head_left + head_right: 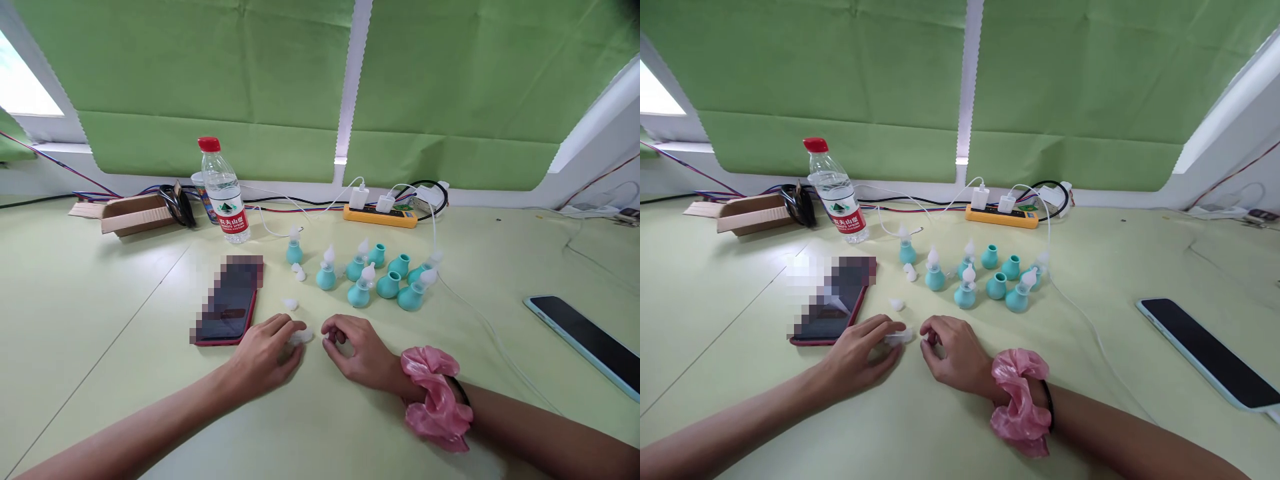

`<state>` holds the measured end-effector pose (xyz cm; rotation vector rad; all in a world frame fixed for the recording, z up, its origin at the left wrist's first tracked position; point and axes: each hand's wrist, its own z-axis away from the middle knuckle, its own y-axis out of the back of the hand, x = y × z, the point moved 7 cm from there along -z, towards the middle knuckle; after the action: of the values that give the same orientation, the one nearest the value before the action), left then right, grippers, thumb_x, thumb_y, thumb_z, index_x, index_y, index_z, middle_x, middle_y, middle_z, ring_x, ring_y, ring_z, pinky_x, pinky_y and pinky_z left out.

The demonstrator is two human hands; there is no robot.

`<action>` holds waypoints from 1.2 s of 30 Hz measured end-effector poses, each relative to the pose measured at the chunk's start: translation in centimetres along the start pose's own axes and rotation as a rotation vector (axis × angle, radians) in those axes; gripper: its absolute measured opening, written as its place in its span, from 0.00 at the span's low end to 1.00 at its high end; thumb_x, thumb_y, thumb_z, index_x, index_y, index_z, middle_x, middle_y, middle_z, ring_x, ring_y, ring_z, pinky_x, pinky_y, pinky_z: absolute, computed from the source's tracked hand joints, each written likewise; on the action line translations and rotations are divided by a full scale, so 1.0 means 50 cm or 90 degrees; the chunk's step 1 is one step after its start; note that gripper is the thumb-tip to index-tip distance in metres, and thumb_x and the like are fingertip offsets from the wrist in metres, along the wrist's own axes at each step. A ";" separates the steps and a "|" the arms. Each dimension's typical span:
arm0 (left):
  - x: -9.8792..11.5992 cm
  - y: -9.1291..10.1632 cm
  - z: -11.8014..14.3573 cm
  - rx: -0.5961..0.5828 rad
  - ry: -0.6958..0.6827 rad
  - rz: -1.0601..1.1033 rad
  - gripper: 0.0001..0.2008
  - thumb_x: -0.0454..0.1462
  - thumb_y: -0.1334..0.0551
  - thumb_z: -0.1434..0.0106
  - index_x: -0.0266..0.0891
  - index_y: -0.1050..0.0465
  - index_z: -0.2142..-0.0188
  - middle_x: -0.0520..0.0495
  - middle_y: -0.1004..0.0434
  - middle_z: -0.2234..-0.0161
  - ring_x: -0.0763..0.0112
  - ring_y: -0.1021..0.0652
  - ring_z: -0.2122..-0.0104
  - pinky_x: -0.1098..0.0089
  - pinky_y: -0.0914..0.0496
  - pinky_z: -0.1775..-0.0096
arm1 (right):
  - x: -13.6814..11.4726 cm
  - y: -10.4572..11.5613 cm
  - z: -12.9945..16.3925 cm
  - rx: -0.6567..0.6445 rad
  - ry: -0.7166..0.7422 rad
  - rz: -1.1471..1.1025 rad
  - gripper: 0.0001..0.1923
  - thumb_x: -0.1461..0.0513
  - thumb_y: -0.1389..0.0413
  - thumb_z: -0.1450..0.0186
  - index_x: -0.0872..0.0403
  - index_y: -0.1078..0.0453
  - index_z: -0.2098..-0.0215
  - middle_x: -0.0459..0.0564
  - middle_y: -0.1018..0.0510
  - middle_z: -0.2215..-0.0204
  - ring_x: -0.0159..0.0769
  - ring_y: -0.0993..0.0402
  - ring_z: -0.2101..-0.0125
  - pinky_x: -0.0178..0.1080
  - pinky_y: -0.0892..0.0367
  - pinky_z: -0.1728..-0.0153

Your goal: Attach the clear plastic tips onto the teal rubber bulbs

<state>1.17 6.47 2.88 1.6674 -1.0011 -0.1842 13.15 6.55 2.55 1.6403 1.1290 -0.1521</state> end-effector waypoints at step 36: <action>-0.041 0.001 -0.007 -0.010 0.088 0.134 0.08 0.36 0.44 0.43 0.38 0.37 0.63 0.48 0.32 0.67 0.70 0.30 0.64 0.72 0.34 0.65 | 0.008 -0.012 -0.045 0.071 -0.003 -0.176 0.09 0.67 0.46 0.45 0.54 0.27 0.67 0.48 0.29 0.75 0.29 0.32 0.74 0.33 0.35 0.73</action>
<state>0.08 8.14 2.29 1.5268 -1.0589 0.0628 11.98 8.60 2.81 1.5722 1.3613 -0.4029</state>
